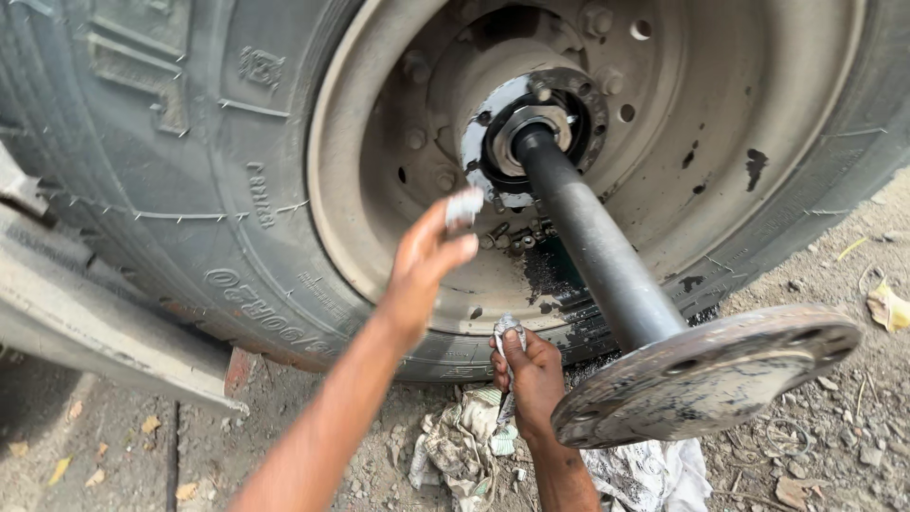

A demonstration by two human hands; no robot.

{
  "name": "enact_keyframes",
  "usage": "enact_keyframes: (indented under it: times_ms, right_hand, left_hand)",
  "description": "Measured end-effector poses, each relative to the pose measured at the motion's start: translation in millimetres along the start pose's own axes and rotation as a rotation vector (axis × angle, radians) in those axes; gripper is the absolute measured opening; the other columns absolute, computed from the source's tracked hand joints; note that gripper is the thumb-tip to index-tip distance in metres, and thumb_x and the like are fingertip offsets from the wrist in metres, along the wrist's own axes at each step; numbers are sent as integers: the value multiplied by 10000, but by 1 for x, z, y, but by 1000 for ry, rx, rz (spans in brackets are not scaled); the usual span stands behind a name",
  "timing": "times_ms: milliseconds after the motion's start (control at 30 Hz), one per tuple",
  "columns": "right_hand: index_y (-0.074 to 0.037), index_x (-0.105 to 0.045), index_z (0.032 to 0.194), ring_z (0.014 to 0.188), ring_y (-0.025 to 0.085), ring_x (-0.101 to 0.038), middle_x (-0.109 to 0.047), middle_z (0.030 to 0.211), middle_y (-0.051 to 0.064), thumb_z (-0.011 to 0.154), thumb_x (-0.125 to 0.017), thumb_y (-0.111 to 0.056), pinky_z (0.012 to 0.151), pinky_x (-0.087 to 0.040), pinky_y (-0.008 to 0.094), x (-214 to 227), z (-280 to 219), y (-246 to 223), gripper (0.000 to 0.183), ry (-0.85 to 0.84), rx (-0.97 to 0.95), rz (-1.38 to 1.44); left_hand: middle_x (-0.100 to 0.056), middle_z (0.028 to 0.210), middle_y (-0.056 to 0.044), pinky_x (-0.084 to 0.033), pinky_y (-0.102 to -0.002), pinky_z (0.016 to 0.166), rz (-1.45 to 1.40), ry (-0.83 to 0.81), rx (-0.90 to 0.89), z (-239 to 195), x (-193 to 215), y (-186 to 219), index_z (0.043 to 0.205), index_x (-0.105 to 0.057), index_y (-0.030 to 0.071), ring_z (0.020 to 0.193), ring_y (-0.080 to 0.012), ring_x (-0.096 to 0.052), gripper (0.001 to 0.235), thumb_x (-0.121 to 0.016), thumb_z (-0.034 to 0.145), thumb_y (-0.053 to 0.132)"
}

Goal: The person applies white grease to the wheel hub and axle of a large truck tire using a cloth. They repeatedly squeeze grease from a tube onto the cloth and spread it around the hub area.

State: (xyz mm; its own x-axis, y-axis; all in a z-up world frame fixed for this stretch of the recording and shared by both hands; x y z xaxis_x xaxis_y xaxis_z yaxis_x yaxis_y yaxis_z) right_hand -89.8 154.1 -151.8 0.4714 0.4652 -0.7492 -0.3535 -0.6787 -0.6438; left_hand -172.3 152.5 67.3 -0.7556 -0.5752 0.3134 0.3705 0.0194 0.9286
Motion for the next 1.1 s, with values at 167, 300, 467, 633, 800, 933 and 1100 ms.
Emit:
enact_keyframes:
  times_ms: [167,300,467,633,800,933,1100]
  right_hand:
    - [12,-658,911,525,72,-417,-529,627,-5,1049,-533,-241,481,-353,238,-4,-1,-4,314,-27,-25,11]
    - [9,-661,913,521,75,-417,-527,623,0,1060,-521,-247,481,-362,243,-5,-4,-7,327,-26,-52,2]
    - [6,-666,881,513,71,-411,-520,607,-4,1058,-525,-250,470,-354,239,-3,0,-13,342,-39,-47,-19]
    - [0,-686,844,479,86,-422,-527,570,4,1034,-539,-235,432,-346,251,4,5,-12,336,4,-85,-83]
    - [-2,-694,837,490,86,-437,-542,578,8,1035,-561,-220,442,-362,252,6,6,-14,323,17,-74,-69]
    - [-16,-683,835,493,82,-433,-531,579,1,1045,-545,-235,450,-365,252,3,8,-12,333,-1,-88,-76]
    - [-27,-680,844,498,78,-424,-528,587,-8,1047,-531,-227,462,-363,249,-1,7,-9,322,-20,-84,-65]
  left_hand:
    - [-290,1703,-228,-149,-499,1316,975,-73,-374,87,-13,33,1603,-444,158,1590,-397,-220,783,-721,876,239]
    - [-40,1706,-239,-67,-605,1282,1344,-119,-494,119,-22,29,1658,-249,240,1580,-445,-140,978,-773,845,388]
    - [47,1690,-248,-39,-673,1240,1597,-121,-462,134,-17,10,1674,-177,271,1573,-455,-94,974,-692,926,620]
    - [69,1719,-214,-30,-646,1274,1849,-61,-492,149,-15,-1,1718,-141,311,1612,-392,-61,953,-497,975,790]
    - [60,1728,-234,-21,-635,1302,1878,18,-394,150,-3,-2,1721,-77,207,1636,-376,-25,1033,-413,972,833]
    - [54,1735,-255,-10,-641,1299,1880,40,-346,142,3,3,1713,-33,110,1636,-387,-3,1097,-421,994,842]
    - [57,1716,-249,2,-641,1287,1826,-21,-325,132,-9,-6,1705,-77,121,1613,-370,31,1119,-455,942,846]
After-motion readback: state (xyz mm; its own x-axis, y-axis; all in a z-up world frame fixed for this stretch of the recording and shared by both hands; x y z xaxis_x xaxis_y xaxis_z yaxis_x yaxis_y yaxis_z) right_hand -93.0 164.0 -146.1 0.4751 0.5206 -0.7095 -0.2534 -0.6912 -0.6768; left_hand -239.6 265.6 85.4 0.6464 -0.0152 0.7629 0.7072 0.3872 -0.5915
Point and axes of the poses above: each hand's wrist, its own z-axis towards the middle knuckle, its own x-axis out of the back of the hand, y = z × x, the point moved 10 cm from there along z, towards the middle knuckle
